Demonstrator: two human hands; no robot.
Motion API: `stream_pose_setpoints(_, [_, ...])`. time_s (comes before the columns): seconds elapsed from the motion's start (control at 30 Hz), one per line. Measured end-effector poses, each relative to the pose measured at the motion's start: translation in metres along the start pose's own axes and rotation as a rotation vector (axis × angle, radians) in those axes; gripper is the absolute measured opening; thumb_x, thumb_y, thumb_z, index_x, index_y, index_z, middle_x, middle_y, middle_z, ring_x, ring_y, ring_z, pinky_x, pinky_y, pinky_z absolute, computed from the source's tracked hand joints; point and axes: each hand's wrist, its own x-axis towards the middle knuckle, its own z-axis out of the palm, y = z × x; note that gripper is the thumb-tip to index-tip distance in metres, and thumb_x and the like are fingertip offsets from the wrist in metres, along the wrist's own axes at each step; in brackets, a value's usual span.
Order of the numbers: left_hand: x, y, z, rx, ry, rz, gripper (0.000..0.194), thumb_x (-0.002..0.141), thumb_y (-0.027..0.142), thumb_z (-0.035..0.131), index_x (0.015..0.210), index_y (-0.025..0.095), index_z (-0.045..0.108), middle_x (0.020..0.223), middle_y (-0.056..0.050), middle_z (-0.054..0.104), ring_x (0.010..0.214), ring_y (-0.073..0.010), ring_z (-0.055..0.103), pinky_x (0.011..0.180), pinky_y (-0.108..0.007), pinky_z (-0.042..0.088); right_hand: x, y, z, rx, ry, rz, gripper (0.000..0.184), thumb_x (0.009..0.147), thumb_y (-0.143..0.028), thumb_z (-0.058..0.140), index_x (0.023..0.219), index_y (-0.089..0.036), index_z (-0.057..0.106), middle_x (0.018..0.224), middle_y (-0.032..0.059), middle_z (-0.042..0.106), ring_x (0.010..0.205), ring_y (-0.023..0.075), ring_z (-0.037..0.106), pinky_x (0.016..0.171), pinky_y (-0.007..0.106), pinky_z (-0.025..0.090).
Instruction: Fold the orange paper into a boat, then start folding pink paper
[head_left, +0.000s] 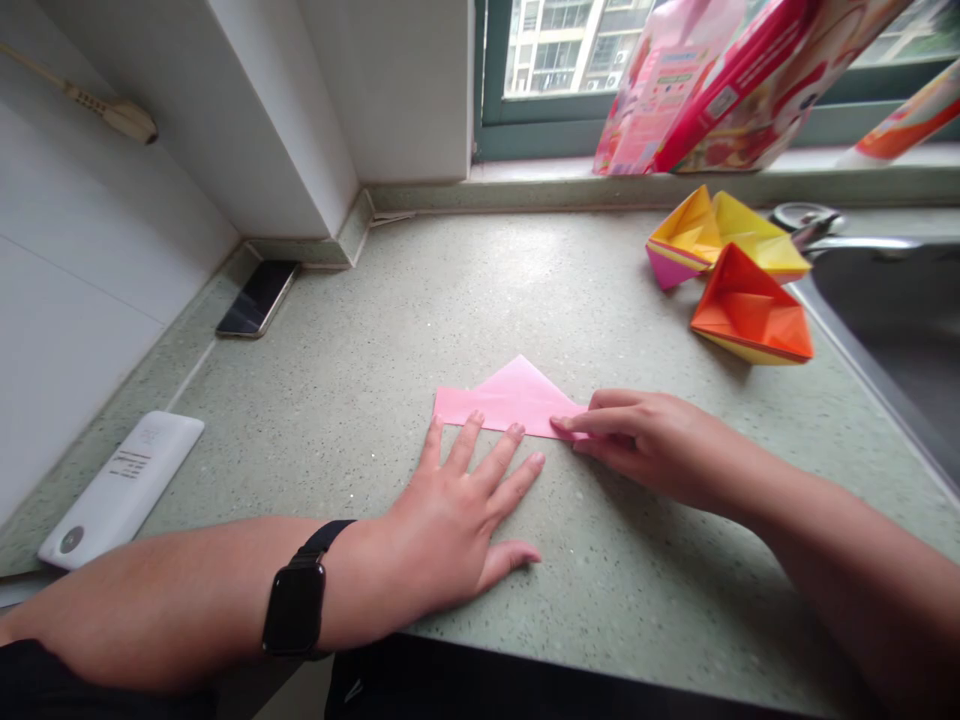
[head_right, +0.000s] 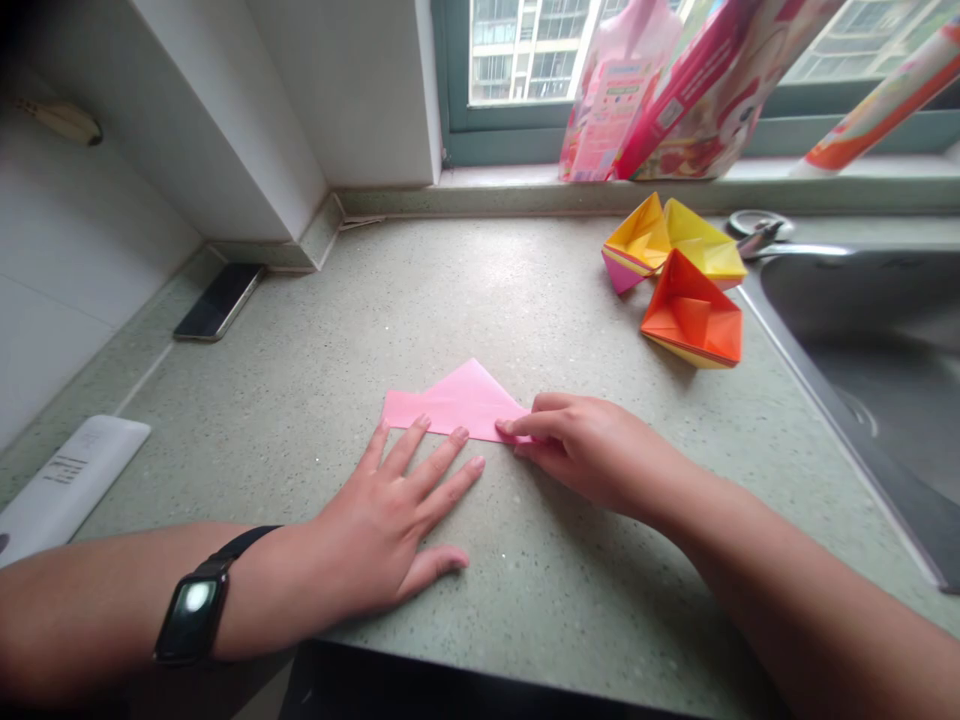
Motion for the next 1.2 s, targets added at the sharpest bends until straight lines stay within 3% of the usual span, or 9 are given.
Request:
stream_pose_setpoints(0.13, [-0.003, 0.002, -0.003, 0.024, 0.006, -0.029, 0.085, 0.106, 0.077, 0.048, 0.175, 0.03, 0.036, 0.182, -0.014, 0.031, 0.16, -0.0614, 0.03, 0.119, -0.086, 0.032, -0.001, -0.001, 0.001, -0.002, -0.004, 0.006, 0.03, 0.107, -0.037, 0.058, 0.114, -0.03, 0.087, 0.092, 0.0059, 0.076, 0.073, 0.0176, 0.07, 0.066, 0.029, 0.045])
stream_pose_setpoints(0.3, [-0.008, 0.004, -0.006, 0.09, 0.046, -0.08, 0.087, 0.101, 0.08, 0.056, 0.173, 0.032, 0.041, 0.175, -0.015, 0.044, 0.152, -0.0594, 0.043, 0.117, -0.077, 0.04, -0.001, -0.002, 0.0, -0.014, -0.001, 0.008, 0.031, 0.107, -0.036, 0.058, 0.118, -0.029, 0.086, 0.092, 0.0064, 0.075, 0.073, 0.0174, 0.068, 0.066, 0.03, 0.045])
stream_pose_setpoints(0.53, [-0.008, 0.002, -0.011, 0.225, 0.05, -0.121, 0.093, 0.1, 0.083, 0.054, 0.171, 0.023, 0.045, 0.162, -0.024, 0.057, 0.139, -0.0527, 0.059, 0.104, -0.063, 0.055, 0.0, 0.001, -0.004, -0.015, -0.072, 0.017, 0.032, 0.105, -0.034, 0.063, 0.129, -0.03, 0.084, 0.098, 0.0064, 0.076, 0.079, 0.0172, 0.068, 0.069, 0.029, 0.045])
stream_pose_setpoints(0.7, [-0.004, 0.0, -0.019, 0.288, 0.014, -0.231, 0.097, 0.101, 0.076, 0.063, 0.165, 0.004, 0.05, 0.139, -0.03, 0.07, 0.126, -0.0456, 0.069, 0.1, -0.055, 0.058, 0.002, 0.004, -0.01, -0.03, -0.101, 0.014, 0.033, 0.099, -0.034, 0.071, 0.13, -0.03, 0.083, 0.095, 0.0047, 0.075, 0.074, 0.0156, 0.065, 0.067, 0.028, 0.043])
stream_pose_setpoints(0.9, [-0.005, -0.01, -0.028, 0.315, 0.043, -0.218, 0.069, 0.106, 0.057, 0.067, 0.147, 0.001, 0.067, 0.125, -0.026, 0.078, 0.114, -0.0382, 0.076, 0.114, -0.055, 0.052, 0.003, 0.023, -0.03, 0.044, -0.132, -0.007, 0.027, 0.098, -0.032, 0.07, 0.117, -0.025, 0.087, 0.098, 0.0066, 0.082, 0.08, 0.0185, 0.071, 0.07, 0.029, 0.048])
stream_pose_setpoints(1.0, [-0.005, -0.014, -0.041, 0.318, -0.012, -0.22, 0.059, 0.107, 0.051, 0.067, 0.143, 0.004, 0.069, 0.117, -0.022, 0.081, 0.108, -0.0373, 0.077, 0.108, -0.054, 0.055, 0.005, 0.031, -0.034, 0.044, -0.103, 0.015, 0.022, 0.096, -0.026, 0.068, 0.101, -0.026, 0.09, 0.103, 0.0065, 0.085, 0.086, 0.0196, 0.074, 0.076, 0.03, 0.05])
stream_pose_setpoints(1.07, [0.001, -0.012, -0.048, 0.337, -0.001, -0.218, 0.054, 0.108, 0.051, 0.065, 0.138, 0.006, 0.071, 0.112, -0.021, 0.081, 0.106, -0.0382, 0.076, 0.099, -0.052, 0.058, 0.006, 0.033, -0.033, 0.05, -0.097, 0.028, 0.023, 0.096, -0.026, 0.068, 0.103, -0.027, 0.09, 0.107, 0.006, 0.086, 0.089, 0.0197, 0.075, 0.079, 0.03, 0.052])
stream_pose_setpoints(1.13, [0.014, -0.008, -0.048, 0.343, 0.095, -0.144, 0.052, 0.11, 0.049, 0.06, 0.137, 0.007, 0.071, 0.129, -0.023, 0.077, 0.12, -0.0396, 0.072, 0.105, -0.052, 0.055, 0.007, 0.033, -0.031, 0.039, -0.088, 0.033, 0.024, 0.096, -0.025, 0.068, 0.105, -0.026, 0.09, 0.108, 0.0062, 0.086, 0.089, 0.0198, 0.075, 0.079, 0.029, 0.052])
stream_pose_setpoints(1.2, [0.032, -0.003, -0.04, 0.274, 0.179, 0.05, 0.063, 0.112, 0.053, 0.053, 0.153, 0.007, 0.06, 0.157, -0.024, 0.063, 0.145, -0.0393, 0.058, 0.122, -0.052, 0.044, 0.008, 0.031, -0.029, 0.026, -0.083, 0.035, 0.024, 0.095, -0.025, 0.067, 0.105, -0.025, 0.09, 0.106, 0.0069, 0.086, 0.089, 0.0202, 0.074, 0.079, 0.029, 0.051])
